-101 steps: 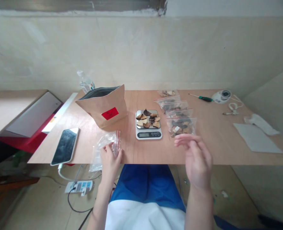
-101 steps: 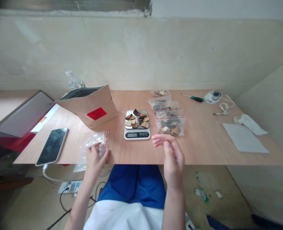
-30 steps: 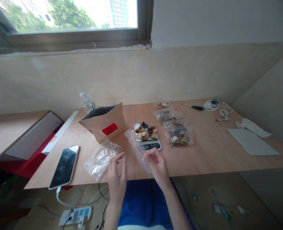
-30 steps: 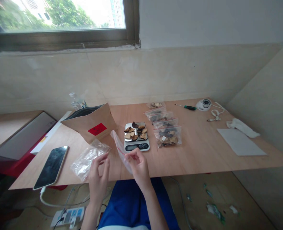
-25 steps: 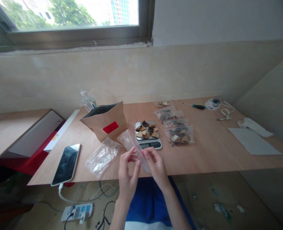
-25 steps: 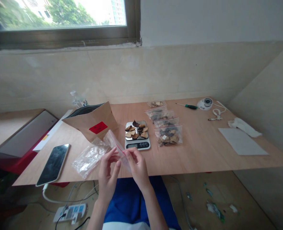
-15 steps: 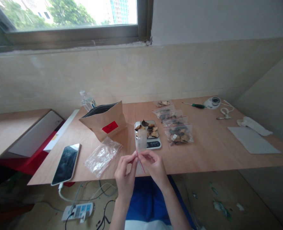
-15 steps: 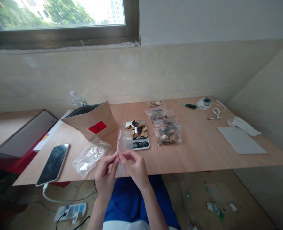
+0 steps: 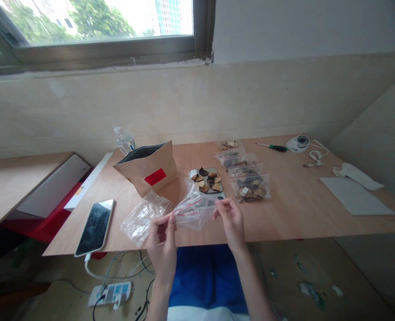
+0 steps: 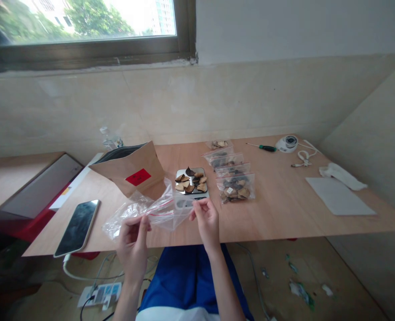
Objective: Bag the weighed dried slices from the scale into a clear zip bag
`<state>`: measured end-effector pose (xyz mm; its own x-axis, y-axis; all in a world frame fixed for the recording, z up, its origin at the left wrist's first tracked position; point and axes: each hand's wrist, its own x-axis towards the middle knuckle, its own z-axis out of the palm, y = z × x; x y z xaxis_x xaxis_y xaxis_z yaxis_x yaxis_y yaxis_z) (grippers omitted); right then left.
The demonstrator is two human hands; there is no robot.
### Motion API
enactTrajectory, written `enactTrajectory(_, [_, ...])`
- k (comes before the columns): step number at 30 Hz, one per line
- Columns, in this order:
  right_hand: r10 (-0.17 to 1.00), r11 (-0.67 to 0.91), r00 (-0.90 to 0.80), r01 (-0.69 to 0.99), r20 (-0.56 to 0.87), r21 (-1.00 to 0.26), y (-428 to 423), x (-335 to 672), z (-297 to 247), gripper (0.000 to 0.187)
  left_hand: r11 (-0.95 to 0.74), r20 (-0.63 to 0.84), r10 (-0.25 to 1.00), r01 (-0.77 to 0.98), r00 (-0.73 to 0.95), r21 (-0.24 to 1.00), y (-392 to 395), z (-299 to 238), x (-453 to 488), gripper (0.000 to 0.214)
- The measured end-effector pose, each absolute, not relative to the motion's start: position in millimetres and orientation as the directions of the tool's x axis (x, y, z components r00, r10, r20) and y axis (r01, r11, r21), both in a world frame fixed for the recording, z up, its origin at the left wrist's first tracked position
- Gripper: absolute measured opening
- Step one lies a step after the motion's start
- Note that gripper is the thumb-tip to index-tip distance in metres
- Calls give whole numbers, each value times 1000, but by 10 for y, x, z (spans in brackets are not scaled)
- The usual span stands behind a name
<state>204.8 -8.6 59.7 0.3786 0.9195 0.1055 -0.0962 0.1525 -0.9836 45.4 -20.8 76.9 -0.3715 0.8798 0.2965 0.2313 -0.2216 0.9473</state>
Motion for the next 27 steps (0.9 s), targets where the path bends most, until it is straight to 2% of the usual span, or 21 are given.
enactTrajectory(3, [943,220,201,217,264,-951,73,2214,519,27,-223,305,882,252,-360,942,-165,781,442,19])
enactTrajectory(6, [902,270,112,606,416,-748,349,2415,408,32,-237,353,866,332,-354,913,-97,807,416,17])
enactTrajectory(9, [918,234,-1,810,397,-538,642,2590,273,40,-226,402,850,456,-339,861,-32,842,385,15])
enactTrajectory(12, [931,242,-85,872,355,-426,836,2685,170,40,-231,438,837,513,-329,827,3,871,380,13])
enactTrajectory(15, [924,270,-124,882,362,-386,913,2717,138,33,-237,424,852,495,-308,836,10,891,403,12])
enactTrajectory(21, [900,364,-205,840,385,-403,930,2751,199,24,-224,385,889,496,-249,839,12,911,443,11])
enactTrajectory(27, [889,379,-169,792,426,-479,942,2781,162,18,-191,357,895,492,-268,849,47,880,467,13])
